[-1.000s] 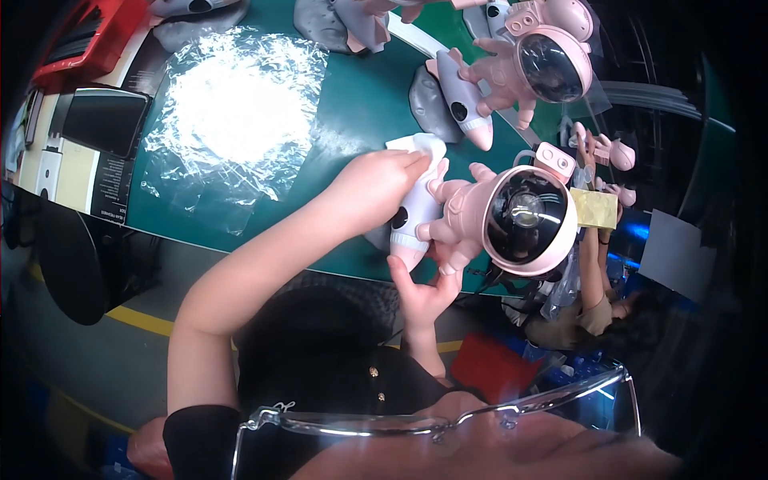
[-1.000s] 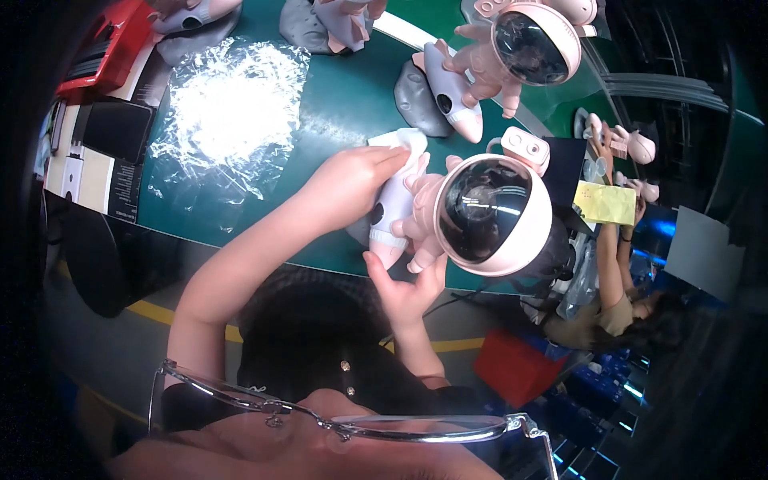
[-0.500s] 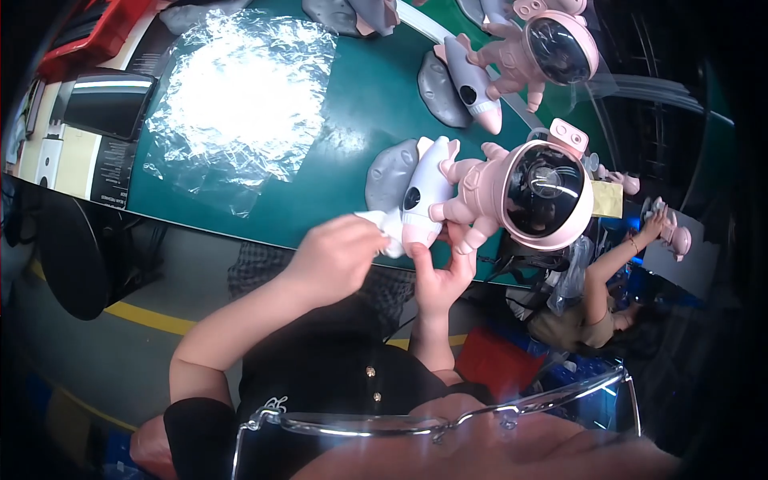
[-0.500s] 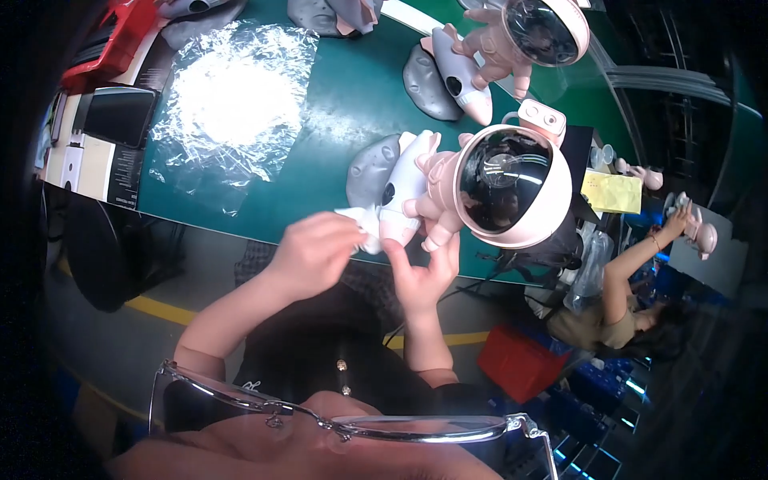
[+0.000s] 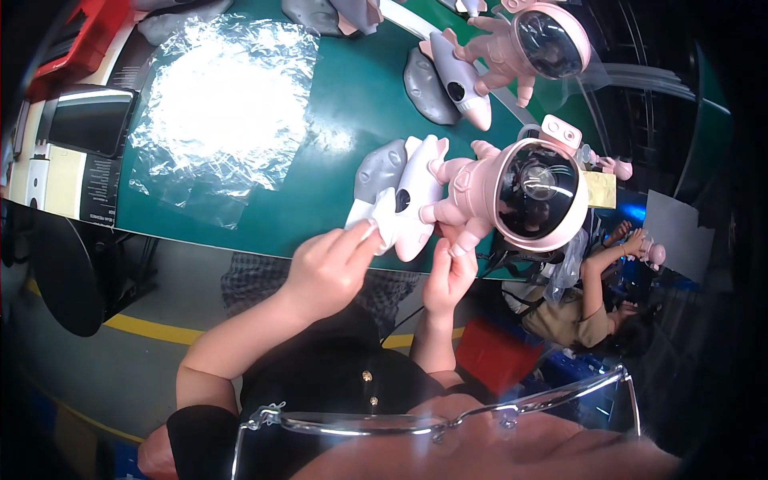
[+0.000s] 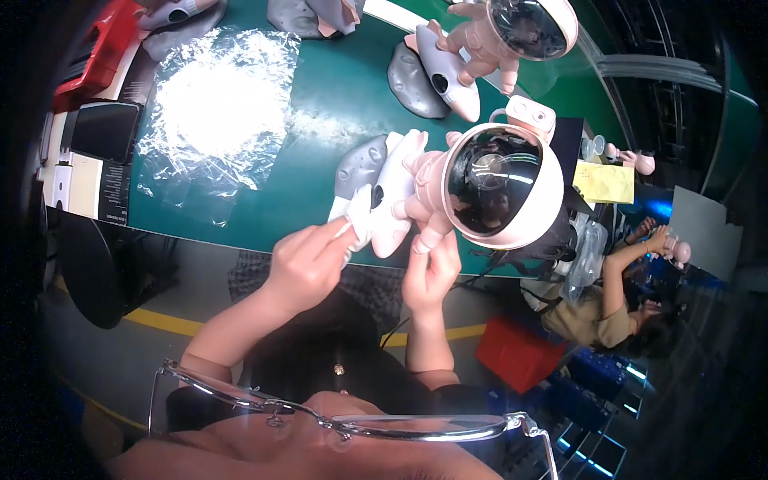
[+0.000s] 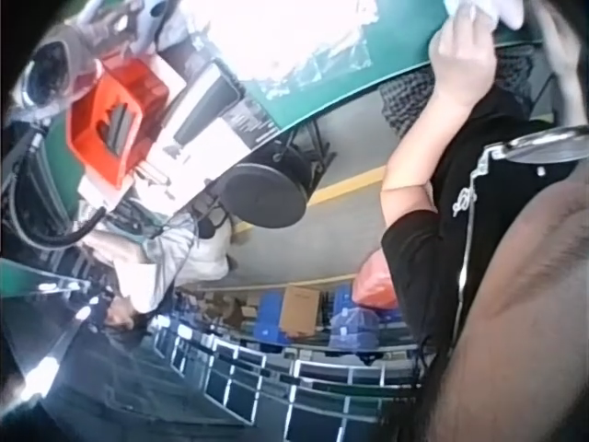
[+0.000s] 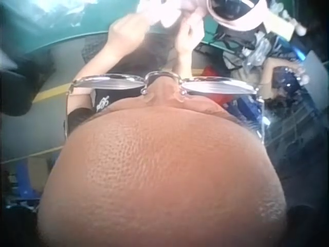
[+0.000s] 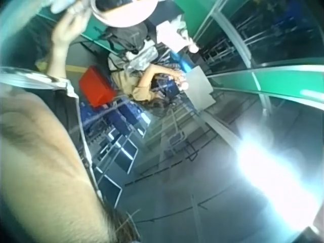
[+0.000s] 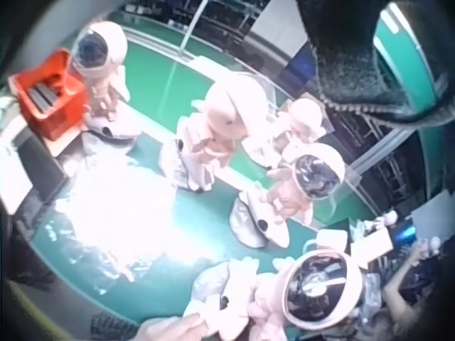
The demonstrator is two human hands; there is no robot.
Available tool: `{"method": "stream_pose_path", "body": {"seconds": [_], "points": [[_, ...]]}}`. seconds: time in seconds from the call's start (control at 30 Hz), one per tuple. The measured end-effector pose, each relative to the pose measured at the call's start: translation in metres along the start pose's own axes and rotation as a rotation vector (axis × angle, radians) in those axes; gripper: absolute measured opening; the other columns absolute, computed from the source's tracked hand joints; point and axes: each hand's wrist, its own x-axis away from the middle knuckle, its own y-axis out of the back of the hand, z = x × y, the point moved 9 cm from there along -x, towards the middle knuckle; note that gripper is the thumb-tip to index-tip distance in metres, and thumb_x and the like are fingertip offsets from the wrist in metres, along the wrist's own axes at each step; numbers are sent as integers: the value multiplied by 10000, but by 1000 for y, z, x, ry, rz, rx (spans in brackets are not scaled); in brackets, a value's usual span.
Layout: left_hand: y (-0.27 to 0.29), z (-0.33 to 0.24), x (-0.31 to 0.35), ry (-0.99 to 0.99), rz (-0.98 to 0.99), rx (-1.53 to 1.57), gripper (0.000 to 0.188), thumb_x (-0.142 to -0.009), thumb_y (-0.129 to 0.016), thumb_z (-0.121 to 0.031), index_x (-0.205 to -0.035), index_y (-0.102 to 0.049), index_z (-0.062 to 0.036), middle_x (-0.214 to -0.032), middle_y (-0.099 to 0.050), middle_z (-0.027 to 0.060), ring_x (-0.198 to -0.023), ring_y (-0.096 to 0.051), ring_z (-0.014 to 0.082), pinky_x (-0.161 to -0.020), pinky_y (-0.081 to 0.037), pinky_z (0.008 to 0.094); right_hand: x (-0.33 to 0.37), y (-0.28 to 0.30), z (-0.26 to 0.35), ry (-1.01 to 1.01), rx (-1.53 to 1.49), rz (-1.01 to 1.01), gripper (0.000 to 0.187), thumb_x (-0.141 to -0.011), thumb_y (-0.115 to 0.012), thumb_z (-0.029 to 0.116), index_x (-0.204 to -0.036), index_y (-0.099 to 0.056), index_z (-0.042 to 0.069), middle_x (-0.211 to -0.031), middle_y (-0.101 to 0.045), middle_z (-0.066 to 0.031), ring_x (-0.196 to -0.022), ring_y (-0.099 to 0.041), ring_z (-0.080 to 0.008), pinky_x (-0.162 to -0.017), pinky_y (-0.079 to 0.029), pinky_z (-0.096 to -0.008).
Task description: Cleaning and inspecting pink astronaut figurines using a cloth and sponge on a factory assembly line.
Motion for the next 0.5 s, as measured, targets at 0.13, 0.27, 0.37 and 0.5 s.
{"method": "stream_pose_path", "body": {"seconds": [0.13,0.27,0.37,0.5], "points": [[45,21,-14,45,-217,-140,276,-697,-600,86,-948,-673,-4,-1005,-627,184,-856,-632,325,-722,-526,359,3,9,-29,-184,-296,-70,408,-839,-558,17,-1230,-461,-48,-1188,-549,-161,-1120,-526,-234,-977,-383,-352],[43,38,-27,180,-43,-297,346,-745,-609,34,-1084,-631,-35,-1232,-521,197,-1162,-486,385,-963,-384,494,-14,-2,-14,-130,-600,-5,731,-767,-697,87,-1370,-296,-12,-1306,-458,-142,-1183,-469,-240,-1009,-348,-381],[38,38,-28,196,17,-305,356,-771,-618,-30,-1127,-610,-40,-1328,-447,202,-1276,-375,409,-1035,-261,578,-21,-8,-9,-111,-616,-43,860,-712,-764,105,-1393,-249,7,-1329,-426,-147,-1189,-469,-254,-1020,-336,-405],[40,36,-26,120,-82,-166,333,-785,-628,-91,-1115,-621,-50,-1328,-450,200,-1275,-377,408,-1036,-260,580,-28,-16,-1,-32,-603,-91,1096,-665,-836,241,-1464,-95,122,-1464,-239,-162,-1328,-320,-332,-1094,-273,-499]]}}
